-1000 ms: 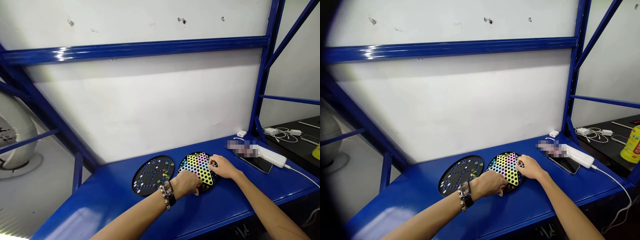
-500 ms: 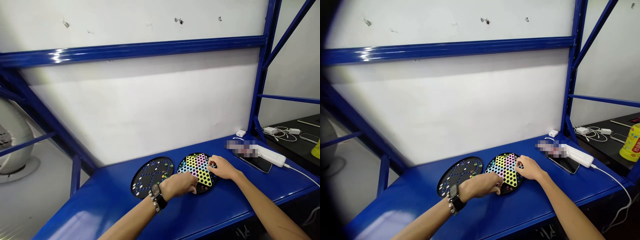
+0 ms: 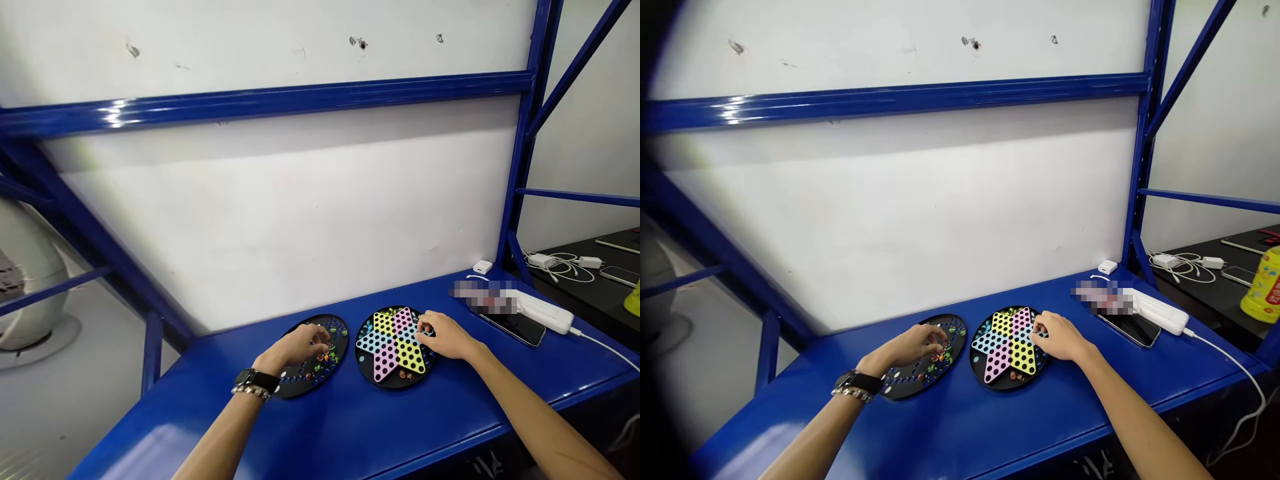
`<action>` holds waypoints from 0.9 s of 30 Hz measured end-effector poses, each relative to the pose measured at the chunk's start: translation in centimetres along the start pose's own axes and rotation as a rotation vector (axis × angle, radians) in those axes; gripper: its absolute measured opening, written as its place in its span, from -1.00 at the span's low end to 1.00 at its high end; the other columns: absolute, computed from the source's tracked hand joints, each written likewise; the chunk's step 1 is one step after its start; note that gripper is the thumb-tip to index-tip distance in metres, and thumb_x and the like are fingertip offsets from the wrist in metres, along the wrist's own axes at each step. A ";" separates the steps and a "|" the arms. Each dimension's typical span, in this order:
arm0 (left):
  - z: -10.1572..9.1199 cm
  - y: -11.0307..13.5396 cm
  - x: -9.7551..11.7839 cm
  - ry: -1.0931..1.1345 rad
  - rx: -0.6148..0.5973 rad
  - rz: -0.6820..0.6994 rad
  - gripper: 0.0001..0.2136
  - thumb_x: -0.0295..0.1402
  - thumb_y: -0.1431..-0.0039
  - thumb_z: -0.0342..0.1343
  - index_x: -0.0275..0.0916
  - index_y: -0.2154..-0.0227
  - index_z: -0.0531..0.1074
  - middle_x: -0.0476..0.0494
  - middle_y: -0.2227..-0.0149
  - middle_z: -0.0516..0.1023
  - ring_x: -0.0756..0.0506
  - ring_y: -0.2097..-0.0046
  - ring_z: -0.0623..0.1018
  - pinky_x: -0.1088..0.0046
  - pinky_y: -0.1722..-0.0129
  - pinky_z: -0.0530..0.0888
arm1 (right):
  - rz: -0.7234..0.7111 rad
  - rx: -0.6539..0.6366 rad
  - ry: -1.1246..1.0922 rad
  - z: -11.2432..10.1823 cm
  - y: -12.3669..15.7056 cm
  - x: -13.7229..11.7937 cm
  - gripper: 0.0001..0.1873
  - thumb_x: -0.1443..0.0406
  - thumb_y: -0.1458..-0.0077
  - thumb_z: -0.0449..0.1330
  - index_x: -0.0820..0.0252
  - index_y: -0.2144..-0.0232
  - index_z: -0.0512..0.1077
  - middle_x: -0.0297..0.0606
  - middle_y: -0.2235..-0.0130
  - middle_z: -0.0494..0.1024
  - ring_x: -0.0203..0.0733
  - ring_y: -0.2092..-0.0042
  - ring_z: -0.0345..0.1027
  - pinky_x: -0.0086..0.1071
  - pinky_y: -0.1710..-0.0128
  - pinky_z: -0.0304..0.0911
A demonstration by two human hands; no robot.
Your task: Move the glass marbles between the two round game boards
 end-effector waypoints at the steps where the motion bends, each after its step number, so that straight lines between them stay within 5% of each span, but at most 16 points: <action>1: -0.2 0.3 0.6 -0.006 0.037 0.005 -0.72 -0.23 -0.13 0.06 -0.13 0.14 0.54 -0.10 0.17 0.65 -0.16 0.18 0.61 0.41 0.22 0.45 | 0.002 0.000 0.000 0.0 0.0 0.0 -0.84 0.16 -0.15 0.13 0.10 0.40 0.38 -0.31 0.31 0.44 -0.21 0.30 0.33 -0.38 0.34 0.13; 5: -0.5 2.0 5.6 -0.035 0.209 0.161 -0.73 -0.27 -0.22 0.01 -0.11 0.10 0.53 -0.10 0.06 0.61 -0.16 0.06 0.57 0.40 0.12 0.44 | 0.005 -0.006 0.006 -0.1 0.1 -0.1 -0.81 0.14 -0.16 0.12 0.10 0.39 0.38 -0.30 0.31 0.44 -0.21 0.30 0.32 -0.37 0.35 0.13; 9: 1.4 3.4 12.8 -0.039 0.149 0.490 -0.77 -0.36 -0.29 -0.02 -0.08 0.12 0.52 -0.05 0.09 0.60 -0.09 0.11 0.58 0.46 0.12 0.44 | -0.001 -0.003 0.009 0.0 0.0 0.0 -0.81 0.15 -0.16 0.12 0.11 0.41 0.37 -0.31 0.31 0.44 -0.22 0.31 0.32 -0.38 0.35 0.13; 12: 3.1 3.5 16.2 -0.173 0.086 0.613 -0.74 -0.50 -0.26 -0.01 -0.10 0.14 0.53 -0.07 0.15 0.60 -0.09 0.13 0.59 0.48 0.19 0.45 | -0.012 0.013 0.015 0.0 0.0 0.0 -0.85 0.19 -0.14 0.14 0.12 0.41 0.37 -0.32 0.33 0.43 -0.23 0.31 0.33 -0.38 0.33 0.13; 27: 5.2 3.0 16.4 -0.345 0.142 0.779 -0.77 -0.51 -0.34 -0.03 -0.08 0.13 0.48 -0.04 0.27 0.56 -0.04 0.30 0.57 0.49 0.43 0.36 | -0.010 0.019 0.012 0.0 0.0 -0.2 -0.85 0.18 -0.14 0.14 0.12 0.41 0.38 -0.33 0.33 0.43 -0.23 0.32 0.32 -0.37 0.31 0.14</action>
Point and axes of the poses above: each hand's wrist, its own y-axis away from the middle knuckle, its own z-axis out of the palm, x = y × z, the point moved 1 cm from there along -y, towards the middle knuckle
